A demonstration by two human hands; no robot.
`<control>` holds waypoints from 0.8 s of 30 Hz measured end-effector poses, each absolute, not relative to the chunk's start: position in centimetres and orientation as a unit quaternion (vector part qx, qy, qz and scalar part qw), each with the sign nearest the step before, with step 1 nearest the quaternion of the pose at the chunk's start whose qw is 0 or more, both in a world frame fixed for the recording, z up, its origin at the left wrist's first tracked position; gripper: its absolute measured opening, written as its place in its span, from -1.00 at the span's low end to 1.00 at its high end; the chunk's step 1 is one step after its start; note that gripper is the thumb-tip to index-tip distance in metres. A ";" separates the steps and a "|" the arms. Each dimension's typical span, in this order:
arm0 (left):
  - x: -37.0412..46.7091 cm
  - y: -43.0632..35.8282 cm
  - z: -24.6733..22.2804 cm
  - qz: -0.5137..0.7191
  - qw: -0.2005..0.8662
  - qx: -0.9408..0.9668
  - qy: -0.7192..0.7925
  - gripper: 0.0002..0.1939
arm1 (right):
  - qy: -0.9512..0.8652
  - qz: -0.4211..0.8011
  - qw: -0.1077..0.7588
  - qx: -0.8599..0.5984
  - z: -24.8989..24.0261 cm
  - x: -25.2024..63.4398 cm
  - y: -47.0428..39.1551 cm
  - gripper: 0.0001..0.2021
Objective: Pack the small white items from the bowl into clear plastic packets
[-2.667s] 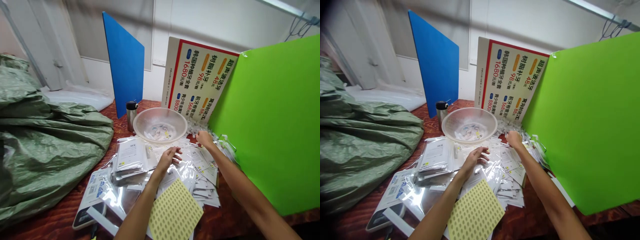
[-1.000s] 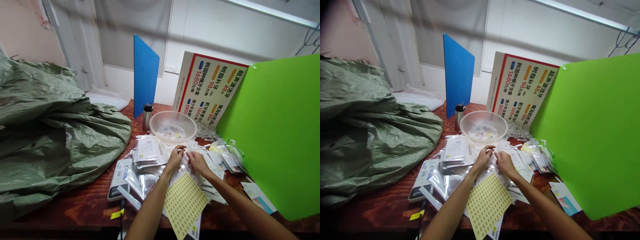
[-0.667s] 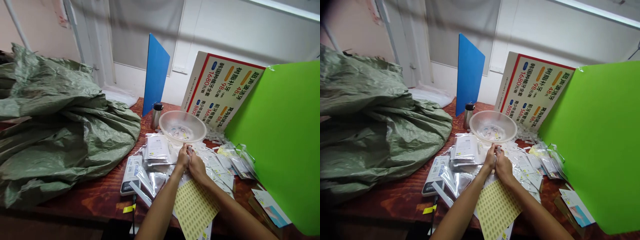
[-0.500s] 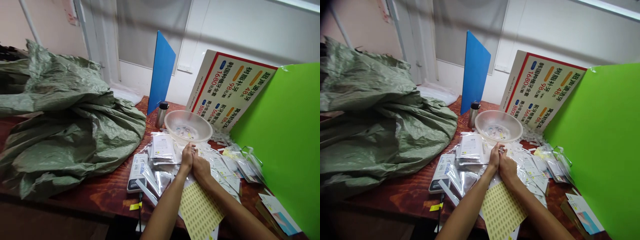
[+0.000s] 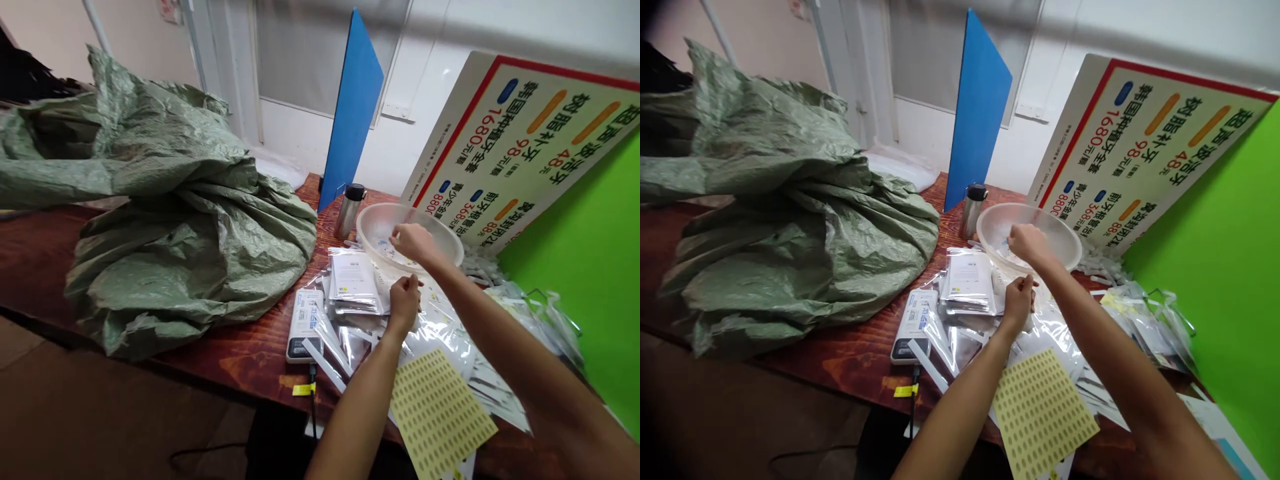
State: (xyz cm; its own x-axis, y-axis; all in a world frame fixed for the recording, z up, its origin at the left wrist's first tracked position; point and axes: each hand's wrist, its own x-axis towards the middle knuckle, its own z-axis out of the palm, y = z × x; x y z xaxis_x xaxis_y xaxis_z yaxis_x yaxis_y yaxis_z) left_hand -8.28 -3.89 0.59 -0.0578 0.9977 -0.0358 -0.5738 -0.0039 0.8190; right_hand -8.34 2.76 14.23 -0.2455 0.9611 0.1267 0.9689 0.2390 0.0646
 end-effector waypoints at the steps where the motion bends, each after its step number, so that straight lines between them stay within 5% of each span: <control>1: -8.2 -3.9 0.4 0.642 0.611 0.313 0.343 -0.48 | -0.787 0.013 -0.055 -0.614 14.2 -9.1 4.5 -0.69; 4: -8.1 -3.6 0.1 0.642 0.604 0.320 0.347 -0.50 | -0.774 0.109 -0.142 -0.608 12.8 -10.8 7.8 -0.69; 14: -8.3 -3.3 0.4 0.622 0.597 0.355 0.362 -0.45 | -0.769 0.165 -0.172 -0.593 11.6 -7.2 10.0 -0.88; 18: -8.6 -3.5 0.7 0.615 0.592 0.366 0.371 -0.46 | -0.765 0.185 -0.123 -0.604 11.0 -5.0 9.0 -0.93; 24: -9.0 -3.8 1.0 0.605 0.592 0.388 0.364 -0.44 | -0.778 0.223 0.076 -0.583 13.6 -2.3 6.0 -0.77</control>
